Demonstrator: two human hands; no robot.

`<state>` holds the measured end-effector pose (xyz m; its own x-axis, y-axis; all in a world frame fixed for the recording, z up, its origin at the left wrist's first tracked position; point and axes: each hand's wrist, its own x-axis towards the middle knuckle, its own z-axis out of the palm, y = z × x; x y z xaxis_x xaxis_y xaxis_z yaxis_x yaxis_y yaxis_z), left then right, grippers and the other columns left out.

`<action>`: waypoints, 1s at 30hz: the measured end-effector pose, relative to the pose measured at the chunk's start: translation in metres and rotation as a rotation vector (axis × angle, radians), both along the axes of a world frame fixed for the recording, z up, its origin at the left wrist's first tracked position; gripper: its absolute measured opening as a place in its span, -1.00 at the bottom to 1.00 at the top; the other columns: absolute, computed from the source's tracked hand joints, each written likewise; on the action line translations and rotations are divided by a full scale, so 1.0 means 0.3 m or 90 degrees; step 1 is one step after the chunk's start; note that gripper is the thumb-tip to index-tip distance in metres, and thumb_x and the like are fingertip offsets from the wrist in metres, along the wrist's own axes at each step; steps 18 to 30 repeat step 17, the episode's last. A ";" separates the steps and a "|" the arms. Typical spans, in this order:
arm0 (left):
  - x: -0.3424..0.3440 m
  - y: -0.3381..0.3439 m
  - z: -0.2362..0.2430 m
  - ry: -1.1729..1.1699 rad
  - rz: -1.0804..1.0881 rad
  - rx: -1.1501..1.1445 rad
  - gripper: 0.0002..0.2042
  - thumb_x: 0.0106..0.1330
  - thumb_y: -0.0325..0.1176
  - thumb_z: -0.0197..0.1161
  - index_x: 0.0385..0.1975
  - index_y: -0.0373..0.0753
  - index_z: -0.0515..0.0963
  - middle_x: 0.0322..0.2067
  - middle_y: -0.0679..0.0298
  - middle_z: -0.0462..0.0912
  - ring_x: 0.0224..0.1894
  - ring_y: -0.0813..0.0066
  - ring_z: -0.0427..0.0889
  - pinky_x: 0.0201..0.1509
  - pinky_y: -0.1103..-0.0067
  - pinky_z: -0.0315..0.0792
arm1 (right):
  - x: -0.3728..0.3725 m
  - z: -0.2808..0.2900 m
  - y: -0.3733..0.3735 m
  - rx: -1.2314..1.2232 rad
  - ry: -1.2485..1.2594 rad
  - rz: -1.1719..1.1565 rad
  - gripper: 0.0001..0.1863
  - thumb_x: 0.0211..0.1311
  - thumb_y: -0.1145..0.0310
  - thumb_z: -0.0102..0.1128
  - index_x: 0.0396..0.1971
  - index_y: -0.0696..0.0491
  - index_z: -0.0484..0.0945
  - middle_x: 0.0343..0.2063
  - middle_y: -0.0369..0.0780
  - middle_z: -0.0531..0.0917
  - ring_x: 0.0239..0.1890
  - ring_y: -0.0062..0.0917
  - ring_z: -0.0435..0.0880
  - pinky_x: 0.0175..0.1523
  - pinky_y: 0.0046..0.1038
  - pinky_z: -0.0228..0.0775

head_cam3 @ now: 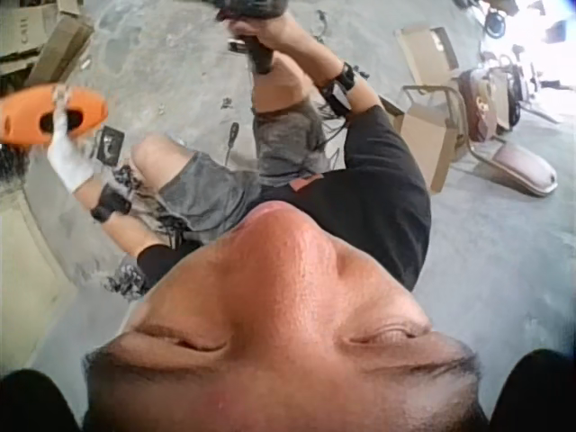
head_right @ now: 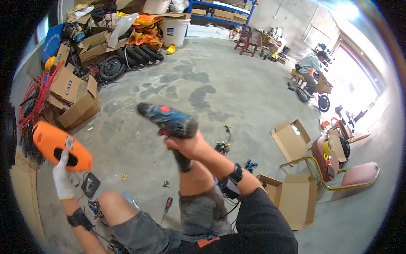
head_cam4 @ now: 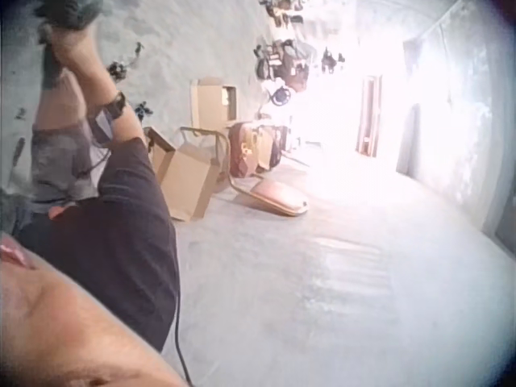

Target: Repairing or assembling motorcycle plastic fairing components using a screwdriver and drill.

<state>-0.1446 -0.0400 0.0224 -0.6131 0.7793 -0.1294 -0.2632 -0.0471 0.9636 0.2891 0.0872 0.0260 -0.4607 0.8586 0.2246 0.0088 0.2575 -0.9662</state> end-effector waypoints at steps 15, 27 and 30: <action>-0.160 -1.183 -1.512 0.248 -0.153 -0.964 -0.26 0.07 -0.39 0.37 0.38 -0.20 0.40 -0.19 0.01 0.75 -0.22 0.22 0.75 -0.15 0.30 0.59 | 0.620 -1.153 0.057 -0.025 -0.939 -0.339 -0.23 0.25 0.38 0.19 0.46 0.12 0.16 -0.05 0.07 0.66 -0.09 -0.01 0.73 -0.01 -0.05 0.56; -0.167 -1.307 -1.423 0.238 -0.161 -0.979 -0.23 0.06 -0.38 0.39 0.41 -0.15 0.38 -0.10 0.00 0.76 -0.08 0.12 0.77 0.00 0.28 0.59 | 0.577 -1.282 -0.002 -0.059 -0.963 -0.303 -0.22 0.25 0.36 0.21 0.47 0.10 0.15 -0.07 0.06 0.67 -0.08 -0.05 0.73 0.00 -0.07 0.55; -0.167 -1.307 -1.423 0.238 -0.161 -0.979 -0.23 0.06 -0.38 0.39 0.41 -0.15 0.38 -0.10 0.00 0.76 -0.08 0.12 0.77 0.00 0.28 0.59 | 0.577 -1.282 -0.002 -0.059 -0.963 -0.303 -0.22 0.25 0.36 0.21 0.47 0.10 0.15 -0.07 0.06 0.67 -0.08 -0.05 0.73 0.00 -0.07 0.55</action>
